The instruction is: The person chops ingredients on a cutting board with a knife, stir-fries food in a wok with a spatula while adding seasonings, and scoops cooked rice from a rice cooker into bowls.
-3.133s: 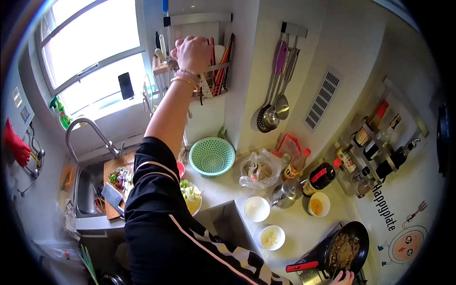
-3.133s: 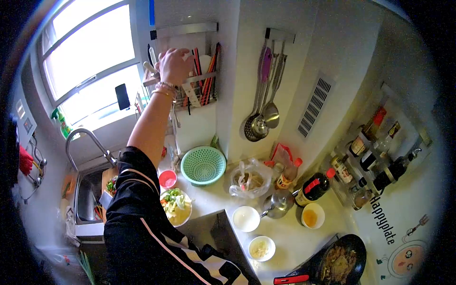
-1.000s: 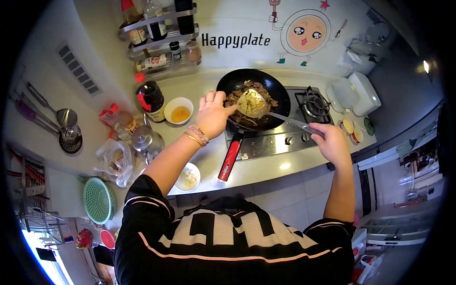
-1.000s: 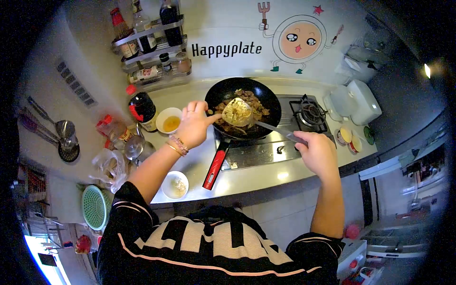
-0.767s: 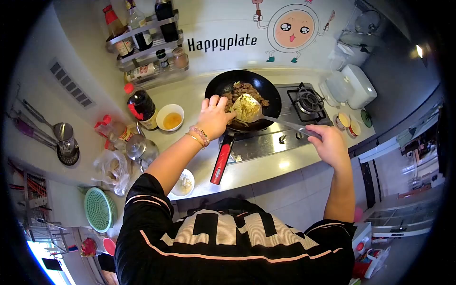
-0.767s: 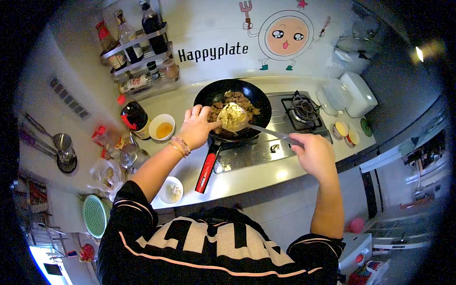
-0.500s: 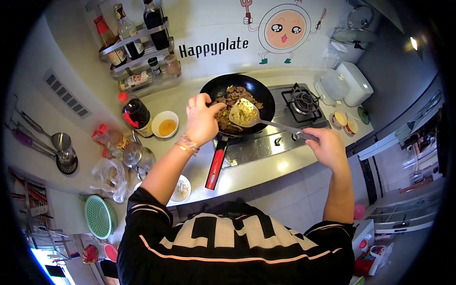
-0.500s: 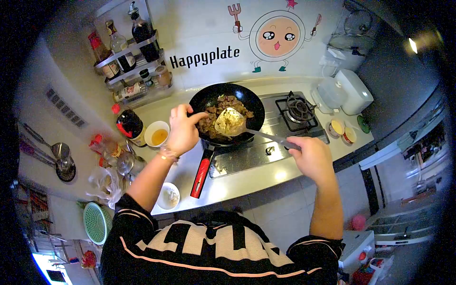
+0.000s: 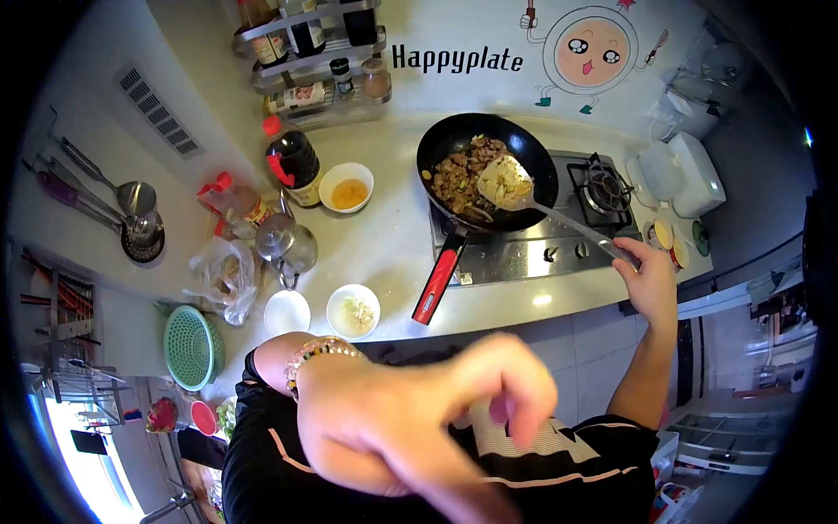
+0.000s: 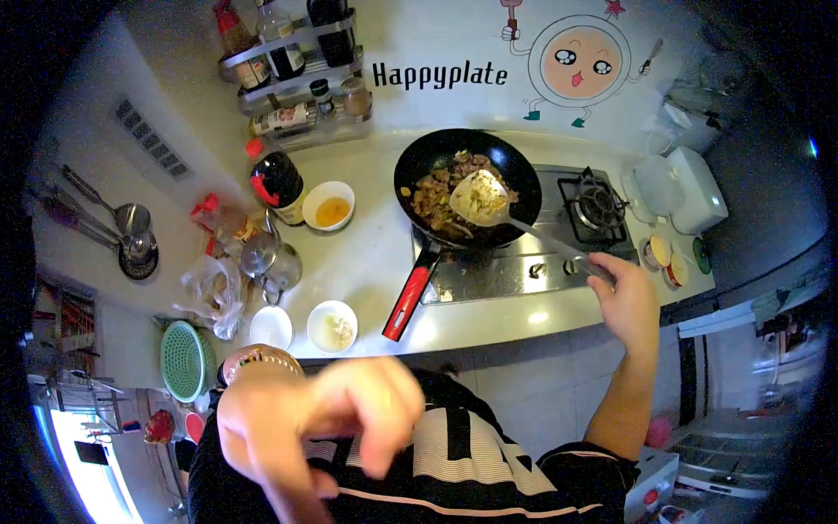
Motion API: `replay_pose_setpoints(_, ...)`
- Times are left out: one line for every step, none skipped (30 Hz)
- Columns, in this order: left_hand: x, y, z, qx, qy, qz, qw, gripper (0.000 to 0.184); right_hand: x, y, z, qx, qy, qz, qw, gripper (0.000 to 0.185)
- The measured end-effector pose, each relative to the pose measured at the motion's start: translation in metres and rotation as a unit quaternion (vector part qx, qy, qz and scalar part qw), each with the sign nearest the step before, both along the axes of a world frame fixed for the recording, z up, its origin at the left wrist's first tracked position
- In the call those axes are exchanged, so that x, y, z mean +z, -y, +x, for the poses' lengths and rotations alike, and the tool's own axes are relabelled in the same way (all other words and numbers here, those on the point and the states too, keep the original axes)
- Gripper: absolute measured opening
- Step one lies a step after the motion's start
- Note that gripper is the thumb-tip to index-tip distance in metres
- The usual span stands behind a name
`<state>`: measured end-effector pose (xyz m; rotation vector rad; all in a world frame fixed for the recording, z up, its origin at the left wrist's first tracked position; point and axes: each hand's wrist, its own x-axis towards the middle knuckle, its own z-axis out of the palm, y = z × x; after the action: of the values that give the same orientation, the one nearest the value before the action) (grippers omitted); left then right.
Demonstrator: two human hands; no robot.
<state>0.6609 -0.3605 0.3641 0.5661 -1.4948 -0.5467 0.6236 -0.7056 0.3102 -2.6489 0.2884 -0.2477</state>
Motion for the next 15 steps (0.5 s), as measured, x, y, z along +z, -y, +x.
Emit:
replay_pose_setpoints(0.002, -0.005, -0.004, 0.037, -0.061, 0.042, 0.997, 0.022, -0.003, 0.001, 0.001, 0.001, 0.005, -0.004, 1.0, 0.03)
replay_pose_setpoints(0.0, -0.01, -0.003, 0.058, -0.087, 0.061, 0.993, 0.019, -0.002, -0.001, 0.001, 0.001, 0.012, -0.009, 1.0, 0.03)
replay_pose_setpoints(-0.003, -0.015, -0.003, 0.078, -0.114, 0.08, 0.987, 0.016, 0.003, -0.006, 0.001, -0.015, -0.004, -0.036, 0.999, 0.029)
replay_pose_setpoints(-0.006, -0.02, -0.002, 0.097, -0.141, 0.098, 0.98, 0.013, 0.005, -0.01, 0.003, -0.017, -0.003, -0.058, 0.998, 0.029)
replay_pose_setpoints(-0.009, -0.027, -0.002, 0.111, -0.177, 0.126, 0.97, 0.016, 0.007, -0.013, 0.004, -0.021, -0.003, -0.079, 0.997, 0.028)
replay_pose_setpoints(-0.012, -0.034, -0.003, 0.124, -0.214, 0.154, 0.957, 0.018, 0.008, -0.014, 0.004, -0.025, -0.005, -0.099, 0.995, 0.028)
replay_pose_setpoints(-0.015, -0.039, -0.003, 0.148, -0.225, 0.157, 0.95, 0.02, 0.008, -0.015, 0.005, -0.023, -0.01, -0.118, 0.993, 0.026)
replay_pose_setpoints(-0.018, -0.042, -0.003, 0.172, -0.235, 0.16, 0.943, 0.021, 0.008, -0.015, 0.008, -0.02, -0.013, -0.137, 0.99, 0.024)
replay_pose_setpoints(-0.022, -0.044, -0.007, 0.21, -0.265, 0.157, 0.928, 0.021, 0.01, -0.016, 0.013, -0.017, -0.016, -0.156, 0.988, 0.022)
replay_pose_setpoints(-0.024, -0.045, -0.011, 0.264, -0.299, 0.154, 0.904, 0.021, 0.014, -0.018, 0.02, -0.002, -0.035, -0.187, 0.982, 0.02)
replay_pose_setpoints(-0.033, -0.05, -0.007, 0.287, -0.284, 0.146, 0.903, 0.026, 0.018, -0.021, 0.028, 0.014, -0.054, -0.217, 0.975, 0.018)
replay_pose_setpoints(-0.046, -0.058, -0.001, 0.31, -0.27, 0.138, 0.901, 0.03, 0.023, -0.023, 0.039, 0.031, -0.074, -0.246, 0.966, 0.016)
replay_pose_setpoints(-0.055, -0.062, 0.001, 0.352, -0.28, 0.149, 0.88, 0.027, 0.027, -0.025, 0.051, 0.063, -0.085, -0.271, 0.957, 0.015)
replay_pose_setpoints(-0.063, -0.065, 0.001, 0.393, -0.289, 0.159, 0.858, 0.023, 0.033, -0.027, 0.066, 0.094, -0.094, -0.294, 0.946, 0.015)
replay_pose_setpoints(-0.072, -0.069, 0.002, 0.433, -0.296, 0.169, 0.835, 0.021, 0.04, -0.033, 0.085, 0.094, -0.148, -0.308, 0.935, 0.016)
